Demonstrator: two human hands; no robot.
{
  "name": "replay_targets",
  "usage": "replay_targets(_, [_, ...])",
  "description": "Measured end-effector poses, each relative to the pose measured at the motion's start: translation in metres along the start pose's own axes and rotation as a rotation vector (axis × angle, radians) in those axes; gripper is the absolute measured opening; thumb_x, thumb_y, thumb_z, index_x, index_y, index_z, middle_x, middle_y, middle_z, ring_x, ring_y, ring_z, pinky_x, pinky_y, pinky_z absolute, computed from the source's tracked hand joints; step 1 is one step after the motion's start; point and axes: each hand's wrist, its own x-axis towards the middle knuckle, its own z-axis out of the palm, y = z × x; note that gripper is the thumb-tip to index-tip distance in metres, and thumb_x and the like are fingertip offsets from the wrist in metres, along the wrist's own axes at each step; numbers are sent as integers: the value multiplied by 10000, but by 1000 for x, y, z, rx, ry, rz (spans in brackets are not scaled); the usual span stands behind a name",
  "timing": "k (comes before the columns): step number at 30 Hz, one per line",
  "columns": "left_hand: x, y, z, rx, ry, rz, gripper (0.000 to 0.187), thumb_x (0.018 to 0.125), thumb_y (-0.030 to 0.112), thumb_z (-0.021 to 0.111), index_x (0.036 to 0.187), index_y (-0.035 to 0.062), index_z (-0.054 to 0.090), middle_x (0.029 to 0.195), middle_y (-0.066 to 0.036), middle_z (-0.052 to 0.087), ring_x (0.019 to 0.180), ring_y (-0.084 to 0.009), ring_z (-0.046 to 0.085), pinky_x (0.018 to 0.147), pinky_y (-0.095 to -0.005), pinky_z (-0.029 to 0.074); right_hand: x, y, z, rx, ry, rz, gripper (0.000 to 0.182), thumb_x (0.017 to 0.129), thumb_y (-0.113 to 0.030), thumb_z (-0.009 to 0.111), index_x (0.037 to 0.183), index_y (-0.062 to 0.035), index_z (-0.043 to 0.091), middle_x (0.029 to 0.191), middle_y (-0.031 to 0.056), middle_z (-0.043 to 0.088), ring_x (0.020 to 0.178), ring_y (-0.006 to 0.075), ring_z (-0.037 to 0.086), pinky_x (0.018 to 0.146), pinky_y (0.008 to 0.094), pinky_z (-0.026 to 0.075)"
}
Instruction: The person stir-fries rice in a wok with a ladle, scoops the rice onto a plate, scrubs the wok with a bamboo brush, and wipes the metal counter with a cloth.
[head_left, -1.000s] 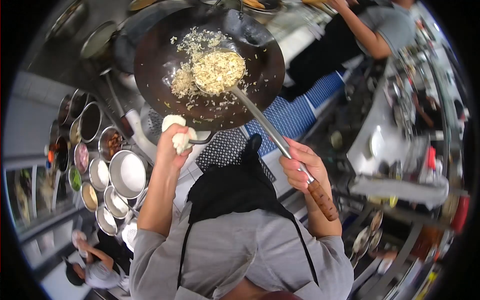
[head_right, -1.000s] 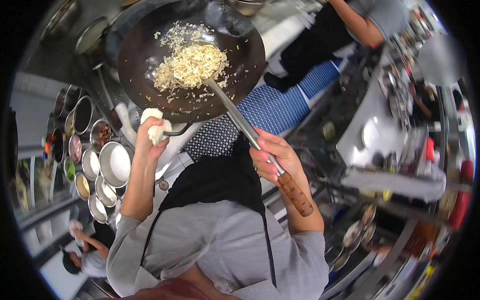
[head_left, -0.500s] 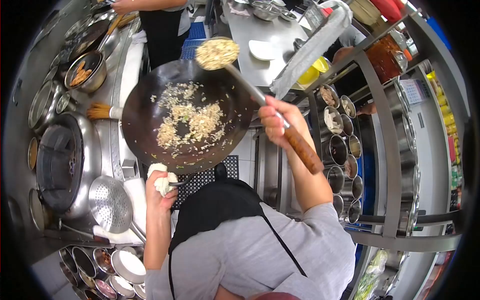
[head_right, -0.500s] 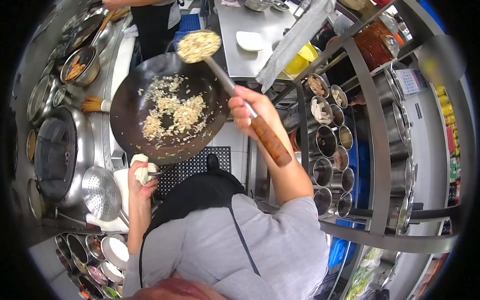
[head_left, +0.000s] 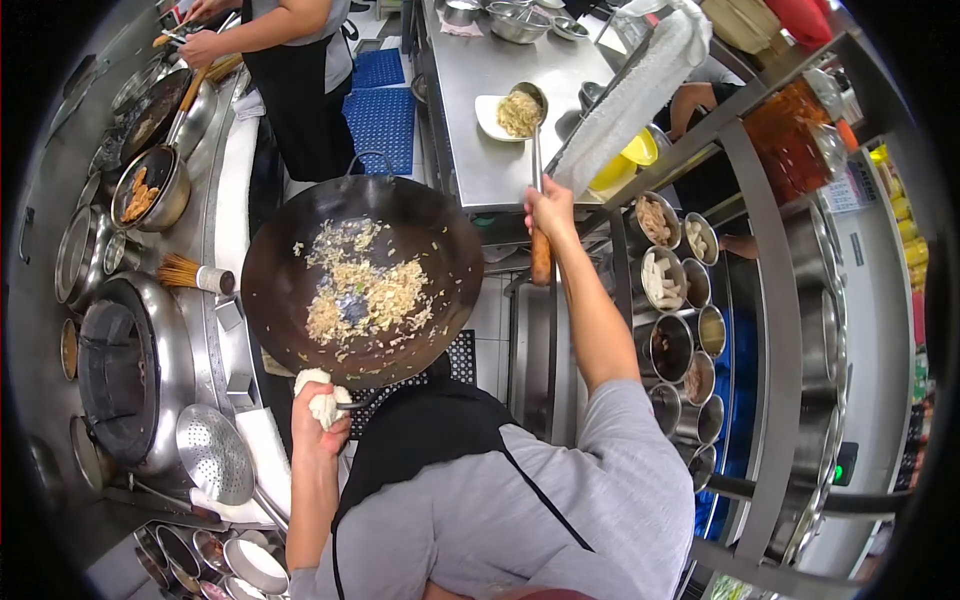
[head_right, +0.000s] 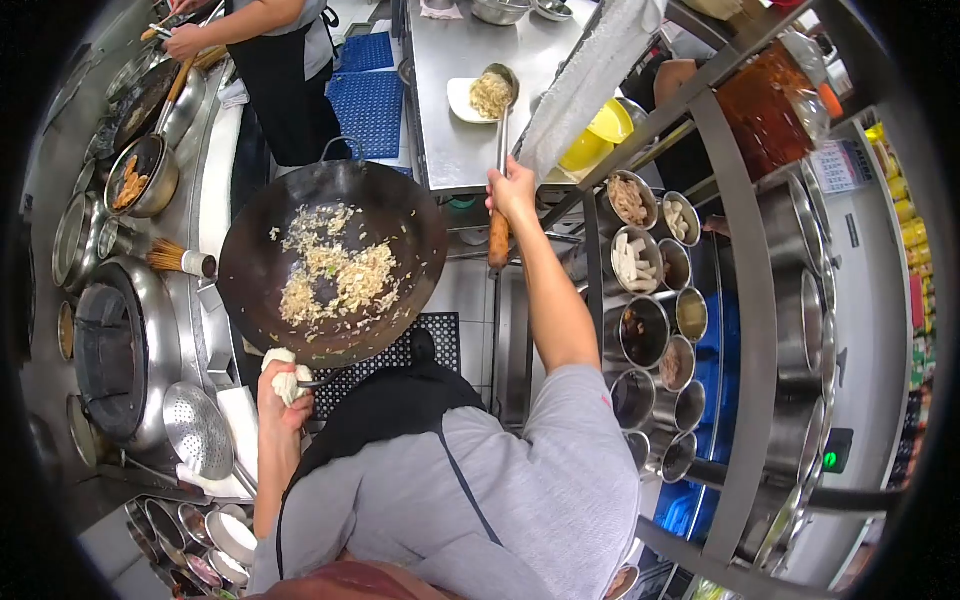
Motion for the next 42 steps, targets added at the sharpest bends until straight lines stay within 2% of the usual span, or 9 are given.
replay_targets(2, [2, -7, 14, -4, 51, -5, 73, 784, 162, 576, 797, 90, 566, 633, -63, 592, 374, -144, 474, 271, -230, 330, 15, 37, -10, -29, 41, -39, 442, 890, -92, 613, 1317, 4, 555, 600, 23, 535, 382, 132, 504, 353, 315, 413])
replay_targets(3, [0, -8, 20, -2, 77, -7, 75, 783, 164, 576, 794, 90, 568, 629, -64, 590, 374, -145, 474, 271, -230, 330, 20, 46, -17, -164, 43, -33, 610, 872, -105, 615, 1448, -13, 436, 644, 112, 621, 474, 238, 616, 450, 366, 494])
replay_targets(9, [-7, -8, 33, 59, 114, -14, 145, 785, 221, 592, 700, 105, 565, 555, -67, 555, 313, -150, 406, 257, -234, 301, 14, 50, -26, -866, 144, -255, 660, 835, -120, 609, 1458, -22, 416, 858, 280, 678, 854, 435, 682, 781, 494, 546])
replay_targets(17, [-4, 8, 19, 80, 47, -79, 213, 785, 269, 601, 693, 79, 572, 544, -72, 548, 299, -149, 393, 253, -234, 285, -3, 53, -23, -1285, 174, -437, 762, 806, -81, 605, 1506, -63, 304, 824, 246, 660, 750, 425, 673, 697, 538, 523])
replay_targets(20, [0, 7, 11, 11, -47, 5, 108, 813, 175, 612, 785, 98, 542, 649, -94, 612, 367, -150, 473, 276, -230, 285, -58, 25, -19, -1067, 176, -604, 700, 855, -106, 605, 1494, -51, 322, 804, 246, 654, 725, 443, 649, 659, 510, 513])
replay_targets(22, [9, 11, 3, -1, -157, -79, 88, 830, 155, 607, 799, 111, 538, 630, -70, 585, 399, -139, 485, 293, -233, 270, -104, 25, -19, -673, 19, -757, 631, 882, -82, 628, 1473, -48, 410, 677, 148, 609, 557, 243, 617, 544, 382, 507])
replay_targets(26, [7, -2, -2, 23, -123, 13, 82, 824, 137, 616, 800, 114, 541, 630, -38, 560, 418, -122, 481, 313, -234, 273, -228, -14, 0, -115, -370, 28, 610, 926, -74, 608, 1497, -99, 397, 673, -12, 544, 421, 64, 456, 369, 226, 365])
replay_targets(36, [-20, -8, -9, 160, -110, 118, 89, 819, 132, 619, 761, 98, 560, 628, -43, 581, 400, -114, 482, 289, -225, 281, -270, 6, 71, 36, -660, 274, 633, 923, -83, 582, 1506, -37, 340, 620, 20, 532, 411, 101, 482, 359, 284, 404])
replay_targets(42, [-41, -11, -21, 141, -110, 88, 72, 810, 131, 626, 785, 102, 564, 629, -32, 582, 395, -110, 477, 281, -222, 274, -264, 20, 73, -264, -458, 19, 590, 946, -74, 553, 1503, -59, 362, 635, -9, 501, 424, 71, 447, 361, 253, 380])
